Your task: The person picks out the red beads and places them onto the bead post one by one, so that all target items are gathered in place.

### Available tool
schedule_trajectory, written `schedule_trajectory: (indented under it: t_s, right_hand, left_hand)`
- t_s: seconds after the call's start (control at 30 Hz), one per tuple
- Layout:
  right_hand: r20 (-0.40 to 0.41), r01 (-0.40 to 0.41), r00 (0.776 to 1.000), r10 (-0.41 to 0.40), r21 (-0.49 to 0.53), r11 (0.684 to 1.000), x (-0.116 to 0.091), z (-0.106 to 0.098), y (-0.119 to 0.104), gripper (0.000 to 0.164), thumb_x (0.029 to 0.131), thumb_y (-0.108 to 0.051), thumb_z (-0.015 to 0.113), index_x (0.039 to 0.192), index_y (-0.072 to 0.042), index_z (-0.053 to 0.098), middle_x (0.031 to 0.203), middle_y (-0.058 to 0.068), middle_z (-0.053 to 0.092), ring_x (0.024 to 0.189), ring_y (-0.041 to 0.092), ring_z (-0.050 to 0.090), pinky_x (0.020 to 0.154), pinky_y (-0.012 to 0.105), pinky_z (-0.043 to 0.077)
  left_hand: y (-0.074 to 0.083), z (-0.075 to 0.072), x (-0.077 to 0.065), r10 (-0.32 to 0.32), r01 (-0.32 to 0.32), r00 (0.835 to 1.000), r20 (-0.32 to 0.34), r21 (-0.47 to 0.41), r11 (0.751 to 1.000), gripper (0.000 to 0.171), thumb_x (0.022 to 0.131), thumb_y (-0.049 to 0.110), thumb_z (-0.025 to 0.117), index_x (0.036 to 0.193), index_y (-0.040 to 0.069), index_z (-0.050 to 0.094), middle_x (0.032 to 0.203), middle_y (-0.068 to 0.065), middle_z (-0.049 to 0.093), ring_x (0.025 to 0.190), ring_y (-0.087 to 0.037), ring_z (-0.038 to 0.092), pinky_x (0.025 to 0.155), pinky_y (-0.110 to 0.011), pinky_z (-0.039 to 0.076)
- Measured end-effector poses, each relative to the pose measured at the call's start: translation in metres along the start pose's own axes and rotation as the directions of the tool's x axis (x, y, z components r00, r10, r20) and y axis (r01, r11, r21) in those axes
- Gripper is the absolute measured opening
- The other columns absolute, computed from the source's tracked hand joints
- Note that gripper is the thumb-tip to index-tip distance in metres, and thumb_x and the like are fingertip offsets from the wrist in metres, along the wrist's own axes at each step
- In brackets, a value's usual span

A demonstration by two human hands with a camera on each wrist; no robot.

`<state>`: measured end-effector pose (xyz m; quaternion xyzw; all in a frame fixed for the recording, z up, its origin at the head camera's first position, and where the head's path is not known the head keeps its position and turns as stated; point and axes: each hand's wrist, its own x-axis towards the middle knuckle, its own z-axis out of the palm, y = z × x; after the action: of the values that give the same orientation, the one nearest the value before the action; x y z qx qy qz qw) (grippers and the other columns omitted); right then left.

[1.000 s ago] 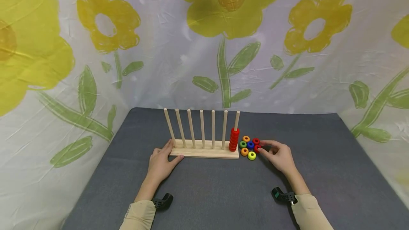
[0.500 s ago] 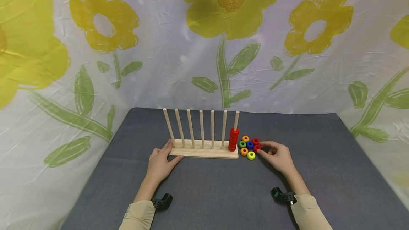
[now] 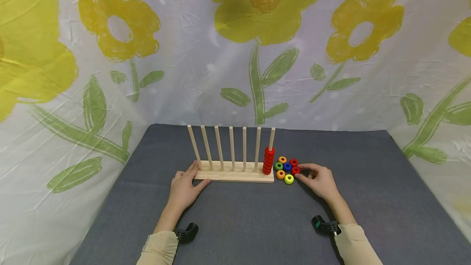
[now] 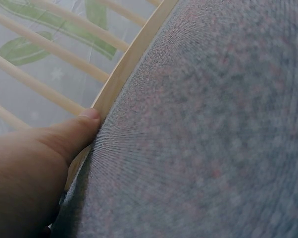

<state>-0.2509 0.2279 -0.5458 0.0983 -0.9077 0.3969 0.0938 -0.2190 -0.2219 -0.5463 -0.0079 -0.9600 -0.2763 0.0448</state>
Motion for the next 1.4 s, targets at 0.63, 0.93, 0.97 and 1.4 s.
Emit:
schedule_trajectory:
  t_s: [0.63, 0.93, 0.97, 1.4]
  right_hand:
    - [-0.002, -0.001, 1.0, 0.001, -0.006, 1.0, -0.0003, 0.0004, -0.001, 0.03, 0.09, -0.017, 0.087, 0.117, -0.004, 0.079, 0.058, -0.006, 0.049, 0.049, 0.006, 0.039, 0.047, 0.025, 0.031]
    - [-0.023, 0.006, 1.0, -0.006, 0.003, 1.0, 0.0005, -0.0005, -0.0022, 0.03, 0.089, -0.016, 0.087, 0.116, -0.005, 0.08, 0.059, -0.006, 0.051, 0.049, 0.006, 0.04, 0.047, 0.024, 0.032]
    - [-0.025, 0.006, 1.0, -0.006, 0.006, 1.0, 0.0005, -0.0007, -0.0025, 0.03, 0.09, -0.017, 0.087, 0.116, -0.005, 0.079, 0.059, -0.006, 0.051, 0.05, 0.006, 0.04, 0.048, 0.024, 0.032]
    - [-0.036, 0.035, 0.999, -0.033, 0.047, 0.998, 0.0009, -0.0051, -0.0084, 0.031, 0.092, -0.019, 0.086, 0.119, -0.007, 0.079, 0.056, -0.004, 0.056, 0.045, 0.006, 0.042, 0.044, 0.025, 0.034]
  left_hand:
    - [0.001, -0.0005, 0.0014, -0.004, 0.004, 1.0, 0.005, -0.01, 1.0, 0.088, 0.098, 0.049, 0.075, 0.165, 0.009, 0.036, 0.171, -0.012, 0.035, 0.125, -0.04, 0.047, 0.102, -0.057, 0.037]
    - [0.0011, -0.0007, 0.0011, -0.004, 0.004, 1.0, 0.009, -0.01, 1.0, 0.088, 0.098, 0.049, 0.075, 0.166, 0.009, 0.035, 0.171, -0.012, 0.035, 0.125, -0.04, 0.047, 0.101, -0.057, 0.037]
    - [0.0011, -0.0007, 0.0009, -0.003, 0.003, 1.0, 0.009, -0.009, 1.0, 0.088, 0.098, 0.049, 0.074, 0.166, 0.009, 0.035, 0.171, -0.012, 0.035, 0.125, -0.04, 0.047, 0.101, -0.057, 0.037]
    - [0.0022, -0.0002, 0.0009, -0.01, 0.01, 1.0, 0.008, -0.011, 1.0, 0.088, 0.098, 0.049, 0.075, 0.166, 0.01, 0.035, 0.171, -0.013, 0.035, 0.126, -0.04, 0.047, 0.101, -0.057, 0.037]
